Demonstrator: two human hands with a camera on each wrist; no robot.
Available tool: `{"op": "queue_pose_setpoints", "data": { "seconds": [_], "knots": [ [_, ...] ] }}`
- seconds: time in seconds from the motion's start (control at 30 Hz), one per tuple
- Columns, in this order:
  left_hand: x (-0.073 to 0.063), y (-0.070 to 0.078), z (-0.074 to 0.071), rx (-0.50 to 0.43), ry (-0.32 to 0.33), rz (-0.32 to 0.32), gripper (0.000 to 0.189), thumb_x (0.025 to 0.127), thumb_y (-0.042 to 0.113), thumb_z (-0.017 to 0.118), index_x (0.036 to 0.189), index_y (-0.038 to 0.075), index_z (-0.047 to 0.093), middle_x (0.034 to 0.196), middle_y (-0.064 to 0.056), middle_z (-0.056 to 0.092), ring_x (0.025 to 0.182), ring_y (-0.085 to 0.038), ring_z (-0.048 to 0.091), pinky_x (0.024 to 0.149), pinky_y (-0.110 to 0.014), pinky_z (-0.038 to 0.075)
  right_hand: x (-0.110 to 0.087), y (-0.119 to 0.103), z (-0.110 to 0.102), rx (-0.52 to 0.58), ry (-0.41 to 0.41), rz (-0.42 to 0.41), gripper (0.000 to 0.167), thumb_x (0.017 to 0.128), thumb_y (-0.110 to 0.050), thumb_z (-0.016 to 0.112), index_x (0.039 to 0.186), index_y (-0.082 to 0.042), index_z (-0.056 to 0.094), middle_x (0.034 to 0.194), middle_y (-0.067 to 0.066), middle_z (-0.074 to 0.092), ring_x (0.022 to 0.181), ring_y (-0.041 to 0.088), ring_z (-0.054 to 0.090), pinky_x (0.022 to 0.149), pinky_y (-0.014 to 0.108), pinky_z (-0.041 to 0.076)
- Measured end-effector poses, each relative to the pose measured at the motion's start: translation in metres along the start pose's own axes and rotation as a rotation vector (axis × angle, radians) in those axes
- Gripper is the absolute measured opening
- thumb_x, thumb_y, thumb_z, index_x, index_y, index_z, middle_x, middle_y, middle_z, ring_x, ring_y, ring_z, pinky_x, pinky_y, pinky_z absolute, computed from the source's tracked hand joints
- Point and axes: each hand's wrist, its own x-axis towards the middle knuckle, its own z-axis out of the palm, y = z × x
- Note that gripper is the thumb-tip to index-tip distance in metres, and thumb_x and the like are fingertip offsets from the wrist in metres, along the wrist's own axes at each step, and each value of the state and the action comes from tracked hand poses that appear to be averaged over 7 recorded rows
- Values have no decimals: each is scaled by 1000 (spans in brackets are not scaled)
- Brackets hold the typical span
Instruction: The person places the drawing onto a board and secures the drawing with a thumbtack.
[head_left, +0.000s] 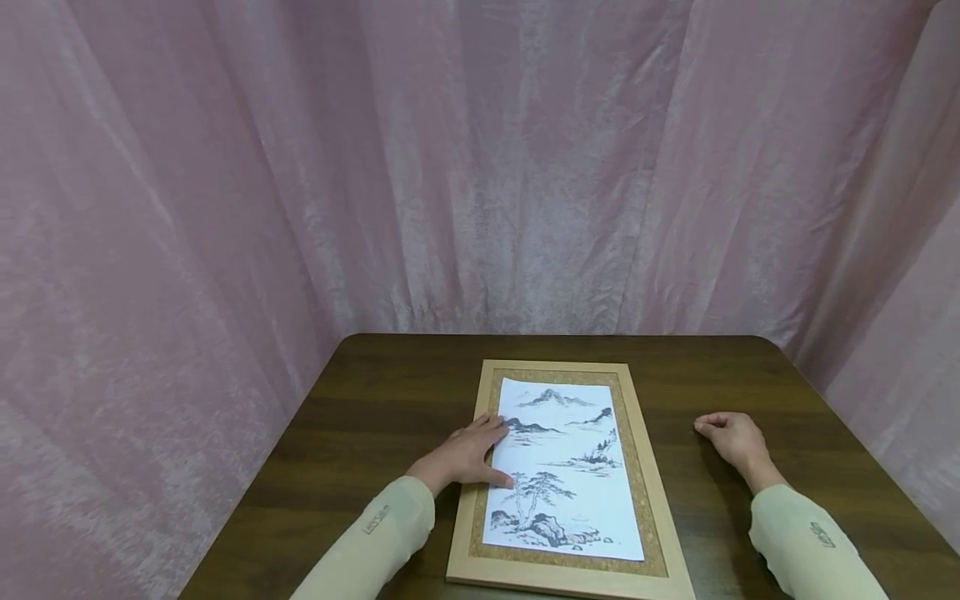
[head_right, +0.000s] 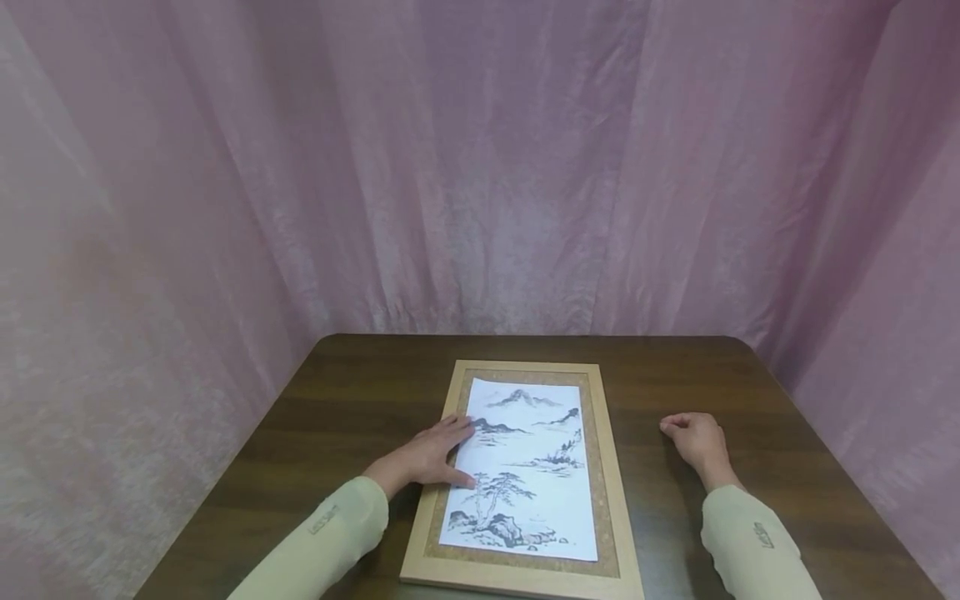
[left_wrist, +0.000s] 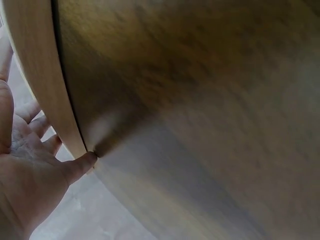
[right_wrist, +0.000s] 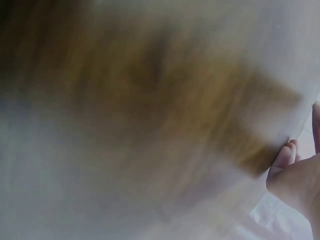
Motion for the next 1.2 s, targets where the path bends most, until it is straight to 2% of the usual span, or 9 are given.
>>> {"op": "queue_pose_setpoints", "data": {
  "seconds": [0.17,0.33,0.43,0.53,0.67,0.9,1.2],
  "knots": [
    [1,2,0,-1,3,-5,99,80,64,72,156,13,34,164,-4,19,152,-26,8,116,-56,21,0,-6,0,28,24,33,38,101,-29,57,113,4,70,126,30,59,119,52,48,97,62,36],
    [2,3,0,-8,-1,-6,99,80,63,73,156,13,34,164,-4,19,152,-25,8,116,-55,20,0,-15,6,42,81,24,37,102,-30,56,113,3,70,123,28,62,115,49,52,92,59,40],
    [2,3,0,-12,-4,-9,99,80,62,74,156,13,34,164,-4,19,152,-25,8,116,-55,20,2,-24,12,83,111,28,35,102,-28,57,113,2,70,112,24,68,101,40,61,81,49,47],
    [2,3,1,-11,-3,-9,99,80,62,74,156,13,34,164,-4,19,152,-25,8,116,-55,20,4,-31,17,154,115,42,35,101,-27,57,116,3,69,103,19,70,84,24,67,69,35,48],
    [1,3,2,-17,-1,-7,99,80,63,73,156,13,34,164,-4,19,152,-25,9,116,-55,20,6,-41,23,259,108,44,36,100,-24,59,119,5,67,105,18,70,74,10,68,65,27,49],
    [0,1,5,-14,-1,-6,100,80,64,73,156,13,34,164,-5,19,152,-26,8,116,-56,21,9,-54,33,402,85,49,34,98,-20,62,119,6,66,97,12,71,71,6,67,64,28,54],
    [0,0,1,-12,3,0,100,80,64,73,156,12,34,164,-5,19,152,-26,8,115,-57,20,15,-71,37,481,78,30,38,99,-16,60,128,9,60,104,16,70,72,4,66,66,25,56]
  ]
}}
